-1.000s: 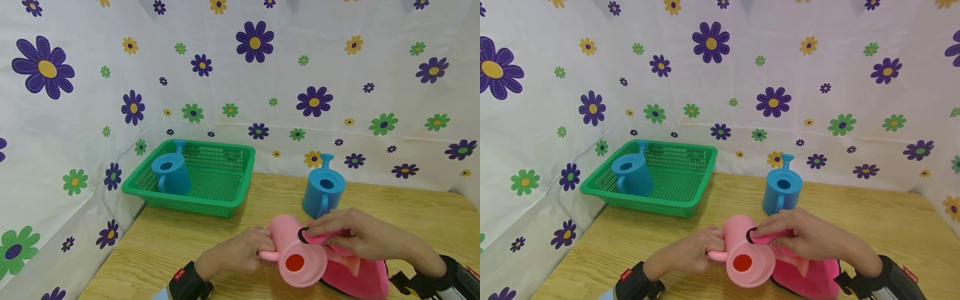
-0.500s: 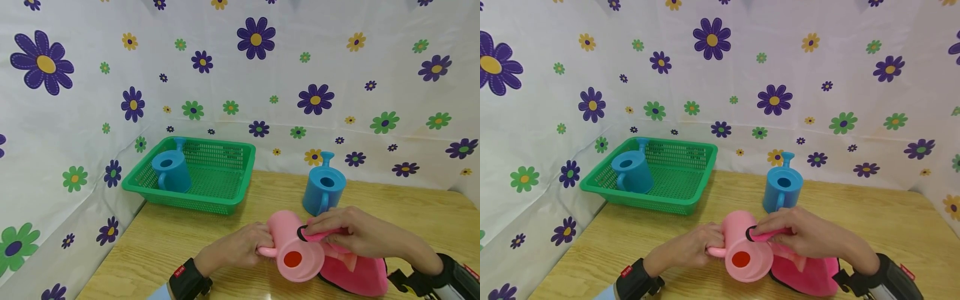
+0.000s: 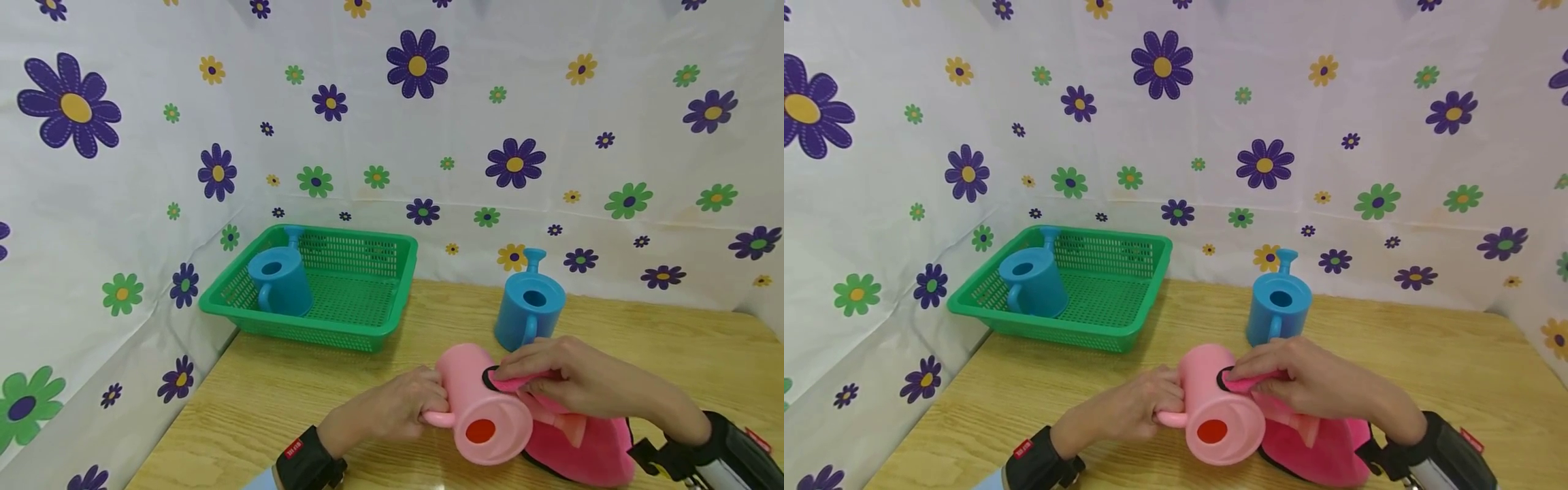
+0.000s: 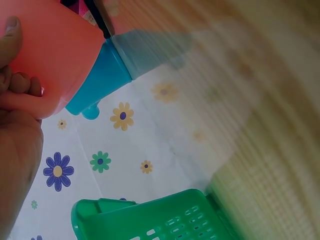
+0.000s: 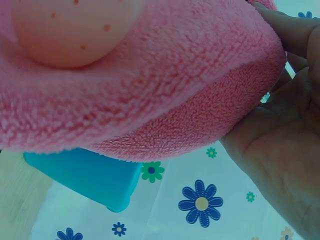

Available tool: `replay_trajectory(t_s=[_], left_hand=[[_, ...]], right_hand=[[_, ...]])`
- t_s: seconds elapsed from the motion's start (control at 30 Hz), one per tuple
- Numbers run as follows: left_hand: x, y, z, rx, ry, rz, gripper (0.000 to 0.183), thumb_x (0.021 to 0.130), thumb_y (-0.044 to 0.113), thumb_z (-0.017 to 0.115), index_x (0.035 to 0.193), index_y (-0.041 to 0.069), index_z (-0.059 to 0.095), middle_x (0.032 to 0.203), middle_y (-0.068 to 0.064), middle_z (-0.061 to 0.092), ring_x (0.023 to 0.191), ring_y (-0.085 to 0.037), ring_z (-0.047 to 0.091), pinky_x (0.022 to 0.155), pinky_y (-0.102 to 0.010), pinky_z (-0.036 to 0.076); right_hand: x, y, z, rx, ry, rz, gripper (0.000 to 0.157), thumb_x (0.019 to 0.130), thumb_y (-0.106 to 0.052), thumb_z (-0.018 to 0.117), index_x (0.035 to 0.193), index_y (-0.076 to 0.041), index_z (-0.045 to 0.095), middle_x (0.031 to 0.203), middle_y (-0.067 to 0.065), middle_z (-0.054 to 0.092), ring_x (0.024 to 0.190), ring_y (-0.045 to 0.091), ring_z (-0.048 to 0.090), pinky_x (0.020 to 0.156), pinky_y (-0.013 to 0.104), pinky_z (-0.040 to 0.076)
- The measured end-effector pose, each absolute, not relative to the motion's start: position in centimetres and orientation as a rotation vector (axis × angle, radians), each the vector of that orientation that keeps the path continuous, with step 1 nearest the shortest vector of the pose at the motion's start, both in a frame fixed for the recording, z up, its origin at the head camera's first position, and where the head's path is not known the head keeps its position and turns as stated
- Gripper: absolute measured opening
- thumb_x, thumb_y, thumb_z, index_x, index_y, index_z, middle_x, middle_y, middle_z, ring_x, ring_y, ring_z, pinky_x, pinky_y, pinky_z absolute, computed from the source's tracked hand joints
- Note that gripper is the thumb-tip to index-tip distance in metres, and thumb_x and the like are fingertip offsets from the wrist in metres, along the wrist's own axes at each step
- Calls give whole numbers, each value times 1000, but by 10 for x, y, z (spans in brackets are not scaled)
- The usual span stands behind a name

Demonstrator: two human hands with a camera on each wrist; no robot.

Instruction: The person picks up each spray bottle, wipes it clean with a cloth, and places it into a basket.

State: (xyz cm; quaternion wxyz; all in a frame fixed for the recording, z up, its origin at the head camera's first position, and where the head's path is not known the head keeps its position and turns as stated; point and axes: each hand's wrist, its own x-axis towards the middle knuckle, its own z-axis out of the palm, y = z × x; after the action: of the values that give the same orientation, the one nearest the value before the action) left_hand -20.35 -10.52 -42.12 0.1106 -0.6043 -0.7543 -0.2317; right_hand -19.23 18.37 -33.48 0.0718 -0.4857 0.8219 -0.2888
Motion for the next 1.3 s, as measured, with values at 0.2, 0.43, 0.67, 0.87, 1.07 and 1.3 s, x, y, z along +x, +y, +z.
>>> replay_trajectory(t_s=[0.2,0.43,0.67,0.87,1.07,1.3], left_hand=[[-202,-103,-421,-1812,-2172,-670,39,61,-15,64,58,12,38,60,3,33,70,-12,37,66,-22,26],[-193,-98,-418,-1866,-2121,-688,42,73,-11,67,58,12,36,61,3,35,70,-11,37,66,-21,27],[-183,-96,-412,-1843,-2187,-610,38,68,-12,65,59,14,39,62,4,37,72,-10,37,69,-21,32],[-181,-97,-412,-1841,-2168,-645,37,64,-15,62,59,13,40,61,4,37,71,-11,37,69,-23,32],[-182,-97,-413,-1836,-2156,-684,38,64,-16,61,60,13,38,62,4,37,71,-11,36,70,-22,31],[-186,-102,-415,-1816,-2148,-707,37,61,-17,58,62,13,38,63,3,33,73,-11,36,71,-23,31]], right_hand=[[-199,185,-339,-1484,2501,-865,50,83,12,63,127,-12,66,123,5,68,112,21,60,79,37,60],[-208,191,-349,-1379,2526,-883,48,85,9,63,127,-14,66,123,4,69,111,20,60,78,35,60],[-214,194,-351,-1316,2569,-879,47,87,7,62,127,-16,65,123,2,69,110,17,60,79,35,59],[-214,193,-351,-1336,2557,-898,44,87,7,63,127,-12,65,121,6,70,105,18,62,76,33,59],[-214,193,-351,-1314,2539,-910,44,87,6,64,127,-13,65,120,4,70,102,15,63,72,30,59],[-209,194,-346,-1313,2449,-943,47,86,9,64,127,-14,66,123,6,68,106,17,62,73,29,60]])
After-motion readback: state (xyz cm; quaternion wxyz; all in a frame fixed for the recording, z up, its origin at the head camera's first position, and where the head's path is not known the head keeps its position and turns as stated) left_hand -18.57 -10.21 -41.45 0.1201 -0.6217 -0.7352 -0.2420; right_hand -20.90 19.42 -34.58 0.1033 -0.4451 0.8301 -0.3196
